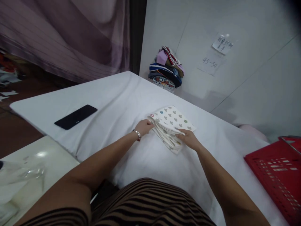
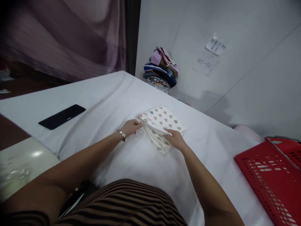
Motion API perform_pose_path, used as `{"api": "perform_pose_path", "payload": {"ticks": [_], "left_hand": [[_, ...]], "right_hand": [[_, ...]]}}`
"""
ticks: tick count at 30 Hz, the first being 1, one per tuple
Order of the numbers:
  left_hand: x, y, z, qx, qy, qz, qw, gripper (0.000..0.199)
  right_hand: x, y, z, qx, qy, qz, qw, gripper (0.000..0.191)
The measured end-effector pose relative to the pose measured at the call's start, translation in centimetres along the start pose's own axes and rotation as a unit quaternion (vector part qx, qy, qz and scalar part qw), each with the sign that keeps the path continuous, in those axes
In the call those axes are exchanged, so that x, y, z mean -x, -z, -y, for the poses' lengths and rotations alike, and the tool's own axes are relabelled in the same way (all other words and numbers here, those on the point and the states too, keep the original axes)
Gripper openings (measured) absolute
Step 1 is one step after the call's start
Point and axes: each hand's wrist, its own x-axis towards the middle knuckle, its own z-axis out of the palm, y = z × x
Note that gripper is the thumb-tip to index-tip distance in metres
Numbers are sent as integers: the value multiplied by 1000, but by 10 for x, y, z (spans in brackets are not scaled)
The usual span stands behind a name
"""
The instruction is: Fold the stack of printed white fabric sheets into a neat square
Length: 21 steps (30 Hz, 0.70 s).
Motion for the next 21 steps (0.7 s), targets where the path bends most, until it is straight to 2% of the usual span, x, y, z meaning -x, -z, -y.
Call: {"api": "perform_pose_path", "payload": {"ticks": [2, 7, 10, 13, 16, 21], "left_hand": [[20, -15, -4, 68, -11, 31, 997, 27], [53, -57, -20, 160, 17, 191, 968, 22], [59, -76, -26, 189, 47, 196, 961, 18], [61, -84, -29, 206, 87, 213, 951, 16], [64, -86, -33, 248, 138, 245, 927, 16], [68, -90, -42, 375, 248, 286, 846, 14]], "right_hand": [[3, -1, 4, 16, 20, 1, 1000, 30], [11, -1, 11, 66, 79, 21, 994, 30], [15, 0, 14, 100, 121, 27, 987, 30], [19, 0, 17, 128, 159, 24, 979, 32], [21, 0, 18, 138, 170, 25, 975, 32], [21, -1, 16, 145, 161, 26, 976, 31]]}}
